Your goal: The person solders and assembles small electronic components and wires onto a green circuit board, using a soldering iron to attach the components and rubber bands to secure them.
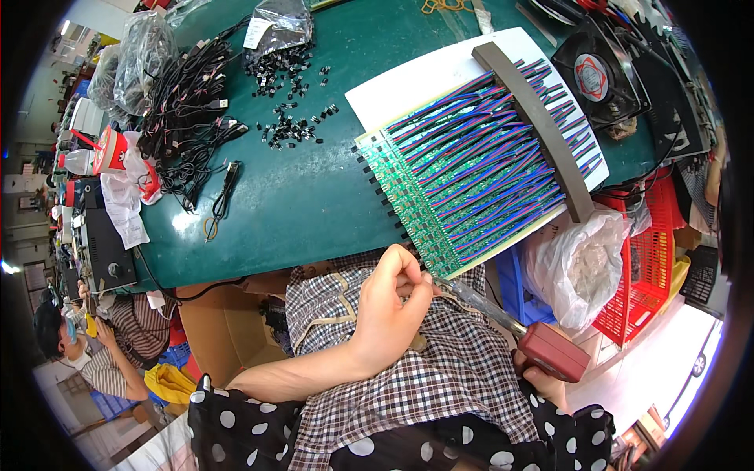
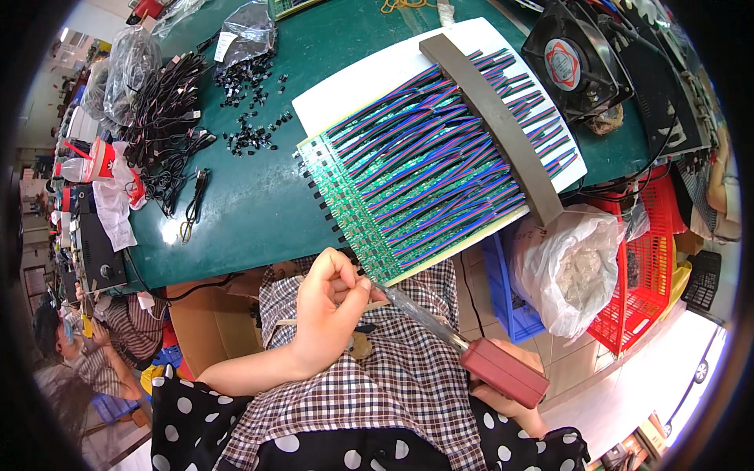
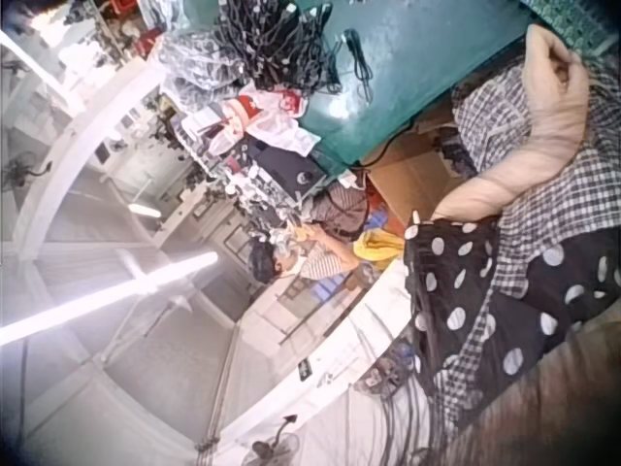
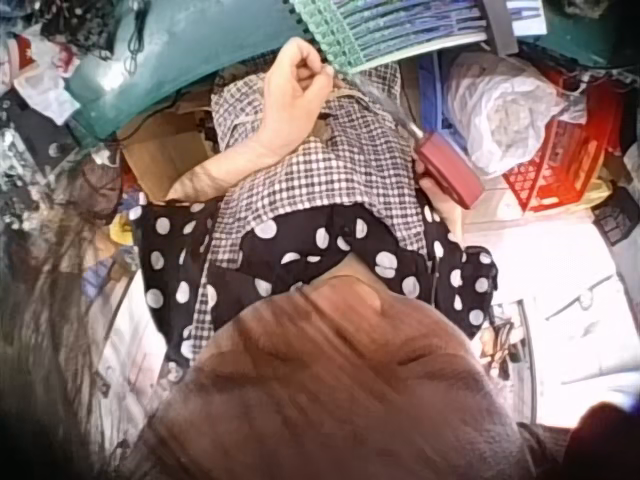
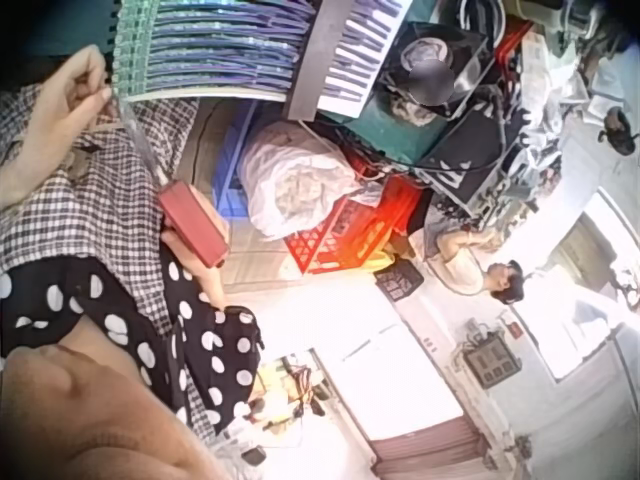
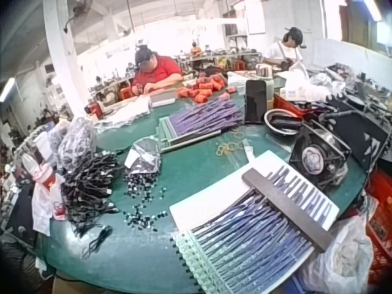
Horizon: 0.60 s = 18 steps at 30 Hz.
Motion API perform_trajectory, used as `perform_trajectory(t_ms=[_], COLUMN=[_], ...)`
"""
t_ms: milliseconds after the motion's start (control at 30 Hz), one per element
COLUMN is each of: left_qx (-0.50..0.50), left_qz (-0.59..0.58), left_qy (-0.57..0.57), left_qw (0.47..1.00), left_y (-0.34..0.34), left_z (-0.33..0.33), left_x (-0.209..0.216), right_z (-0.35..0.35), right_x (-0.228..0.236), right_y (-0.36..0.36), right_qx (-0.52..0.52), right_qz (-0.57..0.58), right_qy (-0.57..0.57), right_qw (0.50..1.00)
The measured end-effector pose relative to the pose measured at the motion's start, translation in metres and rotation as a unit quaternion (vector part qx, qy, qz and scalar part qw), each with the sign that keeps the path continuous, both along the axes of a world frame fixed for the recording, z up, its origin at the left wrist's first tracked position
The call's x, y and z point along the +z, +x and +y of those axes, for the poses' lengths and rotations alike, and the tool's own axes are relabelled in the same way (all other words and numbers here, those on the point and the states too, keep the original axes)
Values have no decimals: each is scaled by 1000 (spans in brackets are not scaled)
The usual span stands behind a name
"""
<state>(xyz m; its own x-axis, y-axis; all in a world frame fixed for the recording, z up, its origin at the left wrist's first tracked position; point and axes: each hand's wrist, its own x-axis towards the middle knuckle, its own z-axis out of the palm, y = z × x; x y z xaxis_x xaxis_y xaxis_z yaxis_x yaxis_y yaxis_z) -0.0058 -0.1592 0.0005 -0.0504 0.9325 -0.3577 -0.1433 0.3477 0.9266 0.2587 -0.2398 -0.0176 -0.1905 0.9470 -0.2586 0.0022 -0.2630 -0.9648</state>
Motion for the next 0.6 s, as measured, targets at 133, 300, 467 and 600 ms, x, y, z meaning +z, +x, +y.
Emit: perform_trajectory(t_ms=[133, 300, 467, 600], left_qx=[0, -1, -8, -10], left_qz=[-10, -12, -5, 7], left_qy=[-15, -17, -15, -10], left_qw=[1000, 1000, 1000, 1000], left_y=[0, 1, 0, -1], left_z=[1, 0, 0, 0], left_x=[-1, 0, -1, -2], right_z=[3, -8, -3, -13], right_x=[11, -11, -4, -15], right_y=[-5, 7, -2, 8], right_qx=[-33, -8, -41, -48], right_qz=[31, 69, 37, 41], right_qy=[-83, 19, -3, 52], right_qw=[996, 997, 998, 997])
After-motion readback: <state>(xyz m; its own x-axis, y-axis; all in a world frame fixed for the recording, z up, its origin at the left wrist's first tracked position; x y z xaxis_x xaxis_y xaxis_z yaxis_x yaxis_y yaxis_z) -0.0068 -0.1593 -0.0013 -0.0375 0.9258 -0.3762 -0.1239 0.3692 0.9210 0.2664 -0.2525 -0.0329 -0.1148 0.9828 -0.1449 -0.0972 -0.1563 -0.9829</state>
